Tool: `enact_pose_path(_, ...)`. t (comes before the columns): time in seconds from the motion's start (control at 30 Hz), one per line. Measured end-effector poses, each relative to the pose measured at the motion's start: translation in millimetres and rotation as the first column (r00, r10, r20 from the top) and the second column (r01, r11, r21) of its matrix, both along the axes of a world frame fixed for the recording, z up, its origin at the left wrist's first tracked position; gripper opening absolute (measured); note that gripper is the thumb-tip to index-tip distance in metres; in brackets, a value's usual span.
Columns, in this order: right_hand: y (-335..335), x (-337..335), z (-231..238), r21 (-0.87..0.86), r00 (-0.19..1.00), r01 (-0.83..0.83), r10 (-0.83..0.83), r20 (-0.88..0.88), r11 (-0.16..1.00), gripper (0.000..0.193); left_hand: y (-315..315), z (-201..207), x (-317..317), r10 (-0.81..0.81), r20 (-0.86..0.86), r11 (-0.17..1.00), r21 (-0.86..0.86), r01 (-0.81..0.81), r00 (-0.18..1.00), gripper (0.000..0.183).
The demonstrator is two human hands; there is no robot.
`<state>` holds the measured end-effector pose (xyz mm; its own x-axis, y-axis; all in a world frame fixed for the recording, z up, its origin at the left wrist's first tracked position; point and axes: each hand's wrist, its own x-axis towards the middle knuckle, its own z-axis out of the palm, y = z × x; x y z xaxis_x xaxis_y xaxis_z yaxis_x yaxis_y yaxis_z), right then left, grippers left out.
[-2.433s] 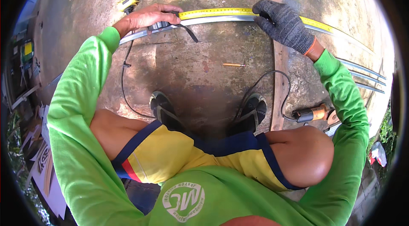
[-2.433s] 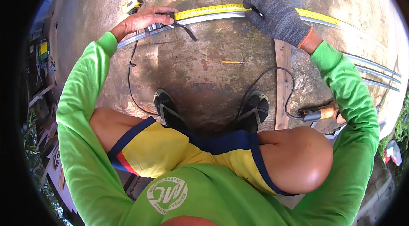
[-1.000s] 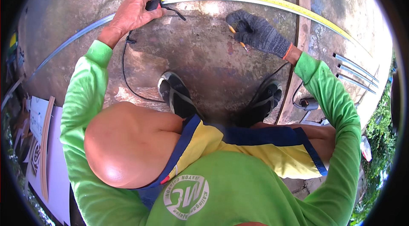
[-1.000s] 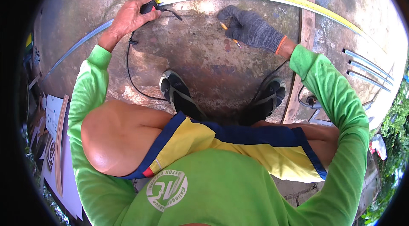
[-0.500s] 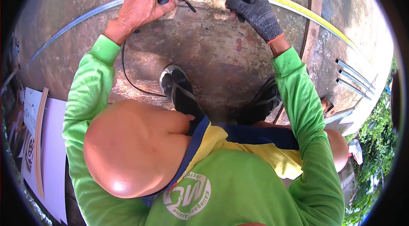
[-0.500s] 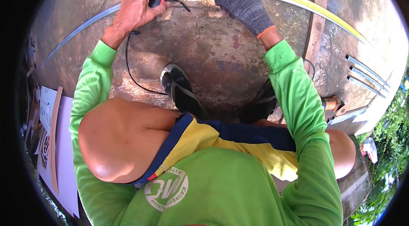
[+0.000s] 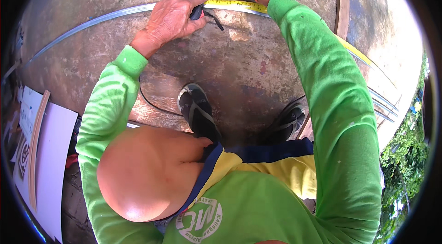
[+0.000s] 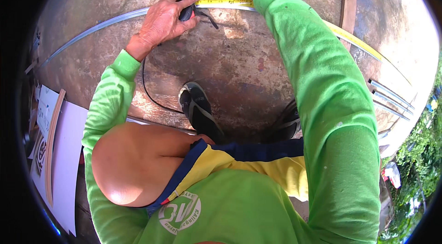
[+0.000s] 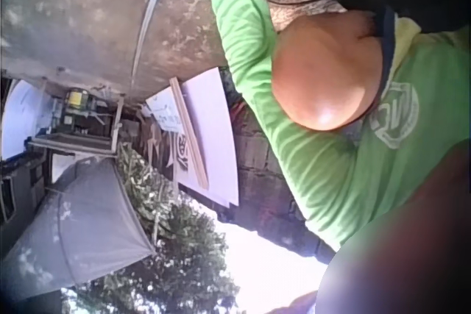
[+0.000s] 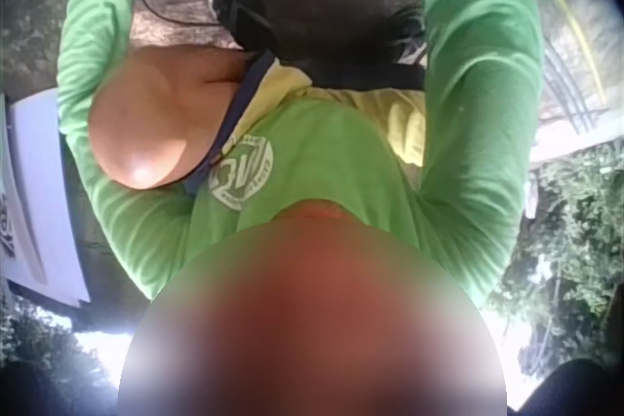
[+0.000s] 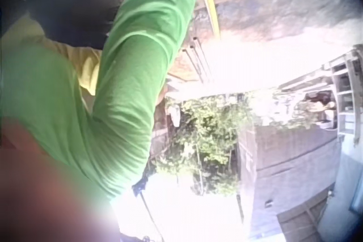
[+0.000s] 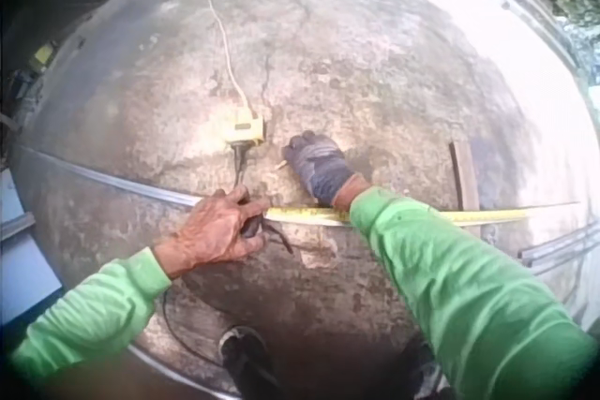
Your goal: Measuring and cutting a curved metal strip using an angle grinder.
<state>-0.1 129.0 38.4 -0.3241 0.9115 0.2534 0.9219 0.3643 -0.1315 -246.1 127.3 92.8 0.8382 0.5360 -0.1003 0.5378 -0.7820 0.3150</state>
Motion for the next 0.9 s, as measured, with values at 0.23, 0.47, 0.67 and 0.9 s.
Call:
enact_pose_path(0.23, -16.4, -7.8, 21.8, -0.097, 0.963, 0.146, -0.119, 0.240, 0.985, 0.021, -0.4, 1.2, 0.5, 0.018, -0.023, 1.000, 0.002, -0.018, 1.000, 0.057)
enact_pose_path(0.47, -98.6, -6.5, 54.2, -0.385, 0.321, 0.440, -0.543, -0.776, 0.811, 0.009, 1.1, -12.8, -4.6, 0.020, 0.090, 0.998, 0.063, -0.025, 0.996, 0.053)
enact_pose_path(0.67, -141.9, -19.7, 30.4, -0.518, 0.176, 0.327, -0.589, -0.789, 0.791, 0.005, -2.4, -11.4, 2.8, -0.003, 0.053, 0.995, 0.099, -0.002, 0.999, 0.053)
enact_pose_path(0.9, -139.6, -26.3, 7.1, -0.546, 0.053, 0.291, -0.583, -0.810, 0.785, 0.008, -3.5, -7.5, 2.0, -0.006, 0.041, 0.997, 0.077, 0.003, 0.999, 0.054)
